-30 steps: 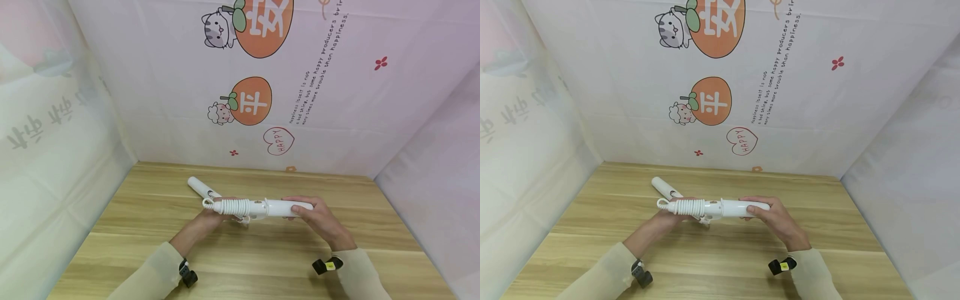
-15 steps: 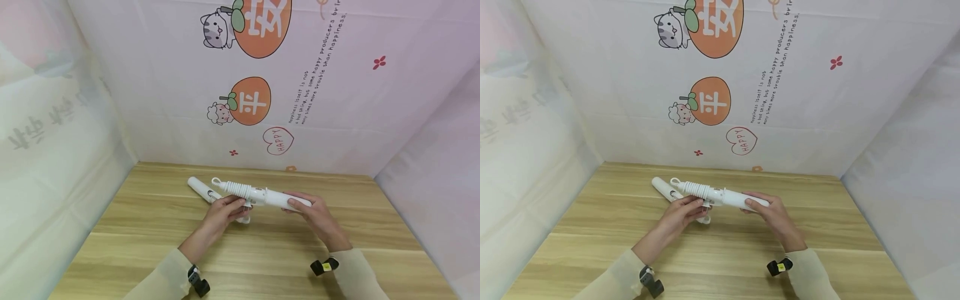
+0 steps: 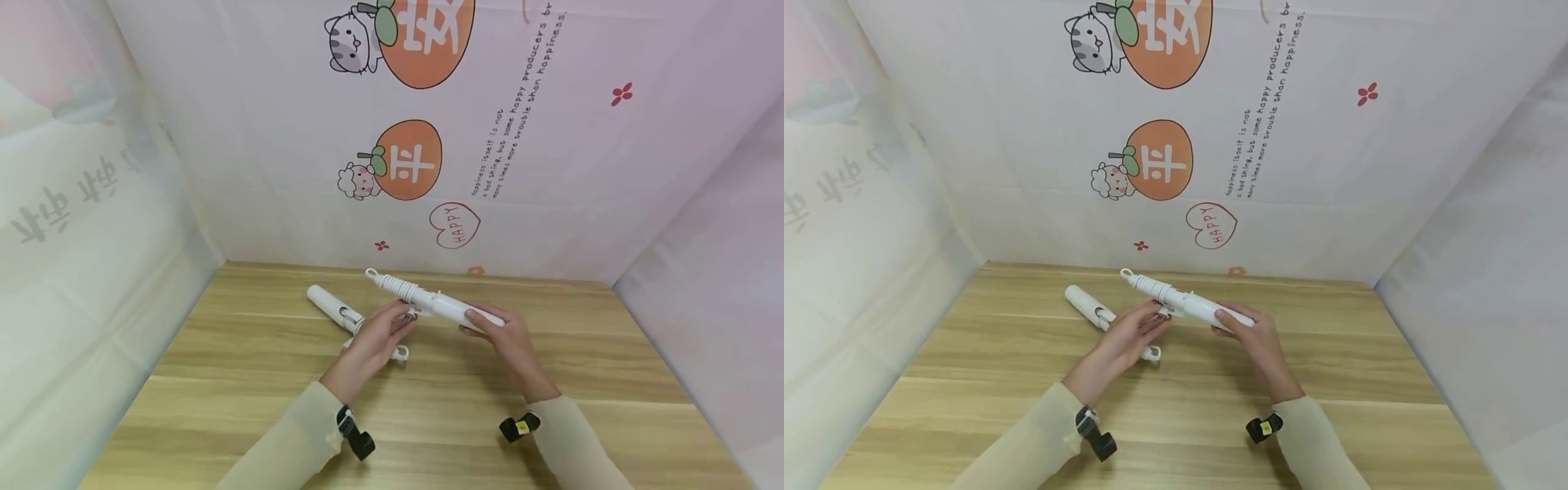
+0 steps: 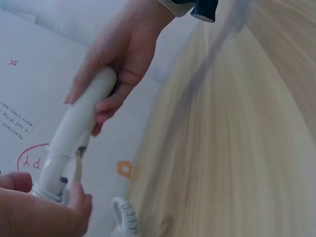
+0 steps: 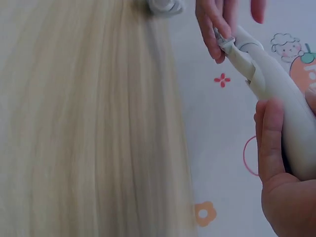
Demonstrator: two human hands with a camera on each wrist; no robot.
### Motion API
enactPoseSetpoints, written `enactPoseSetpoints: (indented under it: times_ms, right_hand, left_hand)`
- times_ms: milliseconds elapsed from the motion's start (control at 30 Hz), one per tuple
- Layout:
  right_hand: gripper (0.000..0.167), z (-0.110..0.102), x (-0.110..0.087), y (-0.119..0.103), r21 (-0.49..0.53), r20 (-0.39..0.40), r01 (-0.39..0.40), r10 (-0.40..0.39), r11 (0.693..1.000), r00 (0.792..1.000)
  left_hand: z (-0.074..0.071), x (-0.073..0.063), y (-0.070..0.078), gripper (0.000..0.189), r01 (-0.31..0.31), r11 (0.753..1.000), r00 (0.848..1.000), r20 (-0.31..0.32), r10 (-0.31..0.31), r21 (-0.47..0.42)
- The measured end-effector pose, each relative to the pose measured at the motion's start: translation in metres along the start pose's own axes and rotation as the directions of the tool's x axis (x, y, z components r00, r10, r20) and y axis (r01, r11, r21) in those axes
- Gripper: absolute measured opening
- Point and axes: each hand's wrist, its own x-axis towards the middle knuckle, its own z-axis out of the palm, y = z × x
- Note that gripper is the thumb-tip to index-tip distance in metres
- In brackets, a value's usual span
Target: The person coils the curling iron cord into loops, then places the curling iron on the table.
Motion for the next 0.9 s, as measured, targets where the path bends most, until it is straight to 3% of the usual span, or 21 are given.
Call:
enactPoseSetpoints:
  times_ms: [133,233,367,467,633,767,900]
  right_hand:
    - [0.057,-0.011,0.010,0.007,-0.055,-0.021,-0.015,0.014,0.998,1.000]
    - [0.058,-0.018,0.017,0.011,-0.143,-0.039,-0.016,0.011,0.990,0.999]
    - [0.057,-0.024,0.026,0.018,-0.286,-0.018,0.018,-0.024,0.958,1.000]
    - [0.054,-0.027,0.032,0.022,-0.384,0.048,0.066,-0.052,0.921,0.997]
    - [0.056,-0.030,0.035,0.025,-0.552,0.150,0.177,-0.112,0.815,0.982]
    - [0.050,-0.033,0.036,0.027,-0.631,0.184,0.240,-0.158,0.738,0.970]
    - [0.044,-0.035,0.036,0.032,-0.666,0.224,0.281,-0.174,0.691,0.959]
  left_hand:
    - [0.011,0.020,0.004,0.032,0.061,0.992,0.998,-0.008,-0.060,0.106]
    - [0.013,0.037,0.010,0.025,0.080,0.960,0.997,0.000,-0.083,0.267]
    - [0.013,0.055,0.016,0.027,0.079,0.865,0.996,0.006,-0.094,0.496]
    - [0.011,0.064,0.018,0.030,0.082,0.781,0.996,-0.020,-0.089,0.619]
    - [0.011,0.068,0.021,0.034,0.082,0.643,0.997,-0.061,-0.056,0.762]
    - [0.014,0.070,0.024,0.035,0.101,0.580,0.994,-0.065,-0.082,0.808]
    - [0.017,0.072,0.026,0.029,0.130,0.565,0.989,-0.066,-0.133,0.815]
